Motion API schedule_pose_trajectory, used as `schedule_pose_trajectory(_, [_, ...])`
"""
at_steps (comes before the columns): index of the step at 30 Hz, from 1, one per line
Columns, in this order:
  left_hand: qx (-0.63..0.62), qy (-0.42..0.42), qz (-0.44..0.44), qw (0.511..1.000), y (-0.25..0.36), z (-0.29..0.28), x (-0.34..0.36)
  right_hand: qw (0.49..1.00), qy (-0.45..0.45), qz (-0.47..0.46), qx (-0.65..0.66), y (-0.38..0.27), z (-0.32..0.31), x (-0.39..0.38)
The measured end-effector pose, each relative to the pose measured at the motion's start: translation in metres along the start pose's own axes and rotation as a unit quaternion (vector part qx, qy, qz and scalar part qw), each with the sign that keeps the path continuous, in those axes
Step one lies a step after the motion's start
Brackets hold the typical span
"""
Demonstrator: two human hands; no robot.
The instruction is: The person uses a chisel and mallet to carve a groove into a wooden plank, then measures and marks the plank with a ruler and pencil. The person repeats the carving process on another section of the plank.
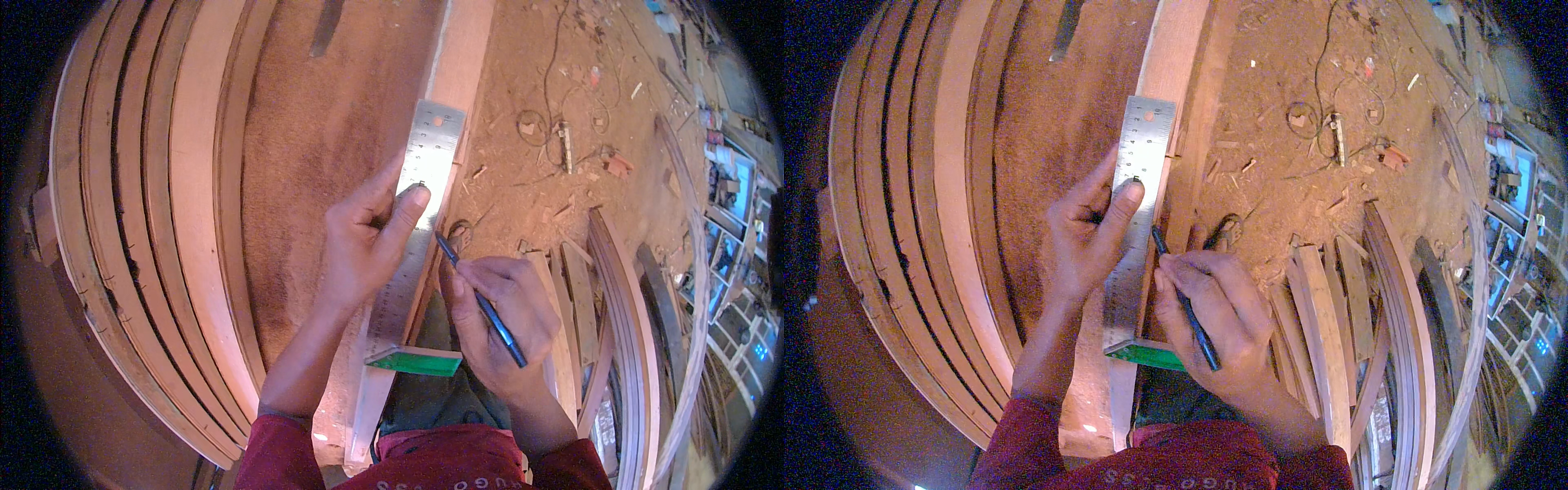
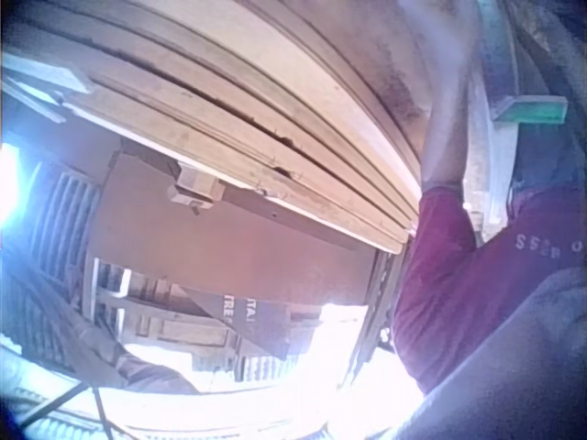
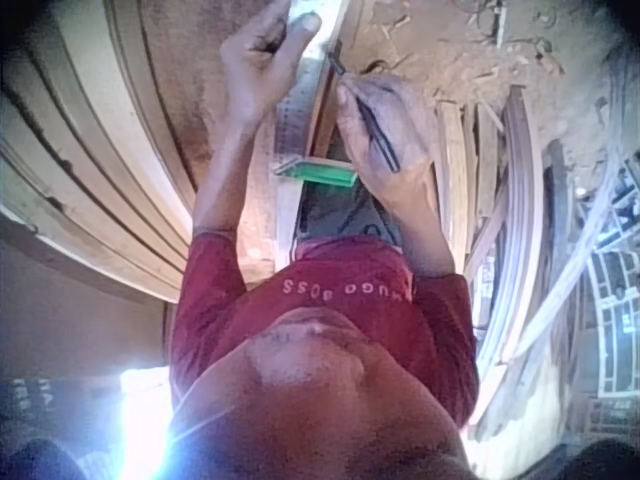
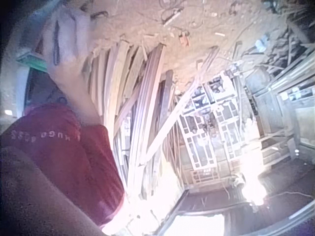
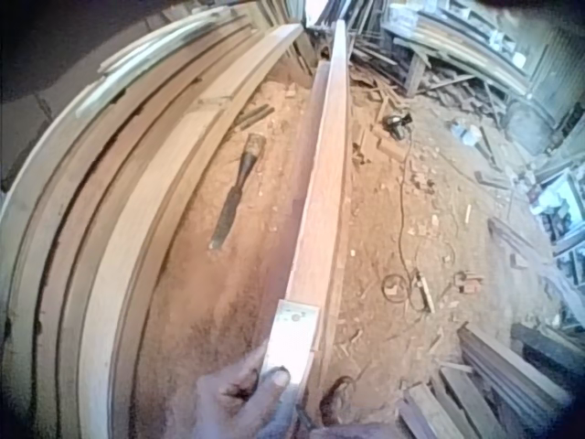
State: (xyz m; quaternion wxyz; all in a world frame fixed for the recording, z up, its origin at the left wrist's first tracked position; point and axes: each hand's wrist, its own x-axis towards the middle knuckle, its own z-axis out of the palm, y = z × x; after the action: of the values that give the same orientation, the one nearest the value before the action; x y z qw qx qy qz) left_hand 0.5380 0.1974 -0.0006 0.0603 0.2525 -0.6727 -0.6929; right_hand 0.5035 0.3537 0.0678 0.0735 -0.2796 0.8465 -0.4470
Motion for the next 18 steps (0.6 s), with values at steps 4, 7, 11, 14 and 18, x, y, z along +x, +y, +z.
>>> schedule_pose_trajectory(4, [-0.008, 0.015, 0.033, 0.999, -0.007, 0.001, 0.001, 1.0, 0.009, 0.005, -0.009, 0.001, 0.0, 0.011])
schedule_pose_trajectory(7, [-0.001, 0.022, 0.036, 0.999, 0.001, 0.004, 0.001, 1.0, -0.018, 0.0, -0.014, -0.002, -0.006, 0.007])
schedule_pose_trajectory(11, [-0.007, 0.024, 0.011, 1.0, -0.001, 0.003, 0.0, 1.0, 0.007, 0.016, 0.002, 0.001, -0.003, 0.011])
schedule_pose_trajectory(14, [-0.01, 0.025, 0.02, 0.999, -0.009, 0.003, 0.0, 0.999, -0.012, 0.034, 0.011, -0.006, -0.005, 0.008])
schedule_pose_trajectory(18, [0.006, 0.018, 0.008, 1.0, -0.003, 0.003, -0.001, 1.0, -0.005, 0.022, 0.007, -0.001, -0.008, 0.016])
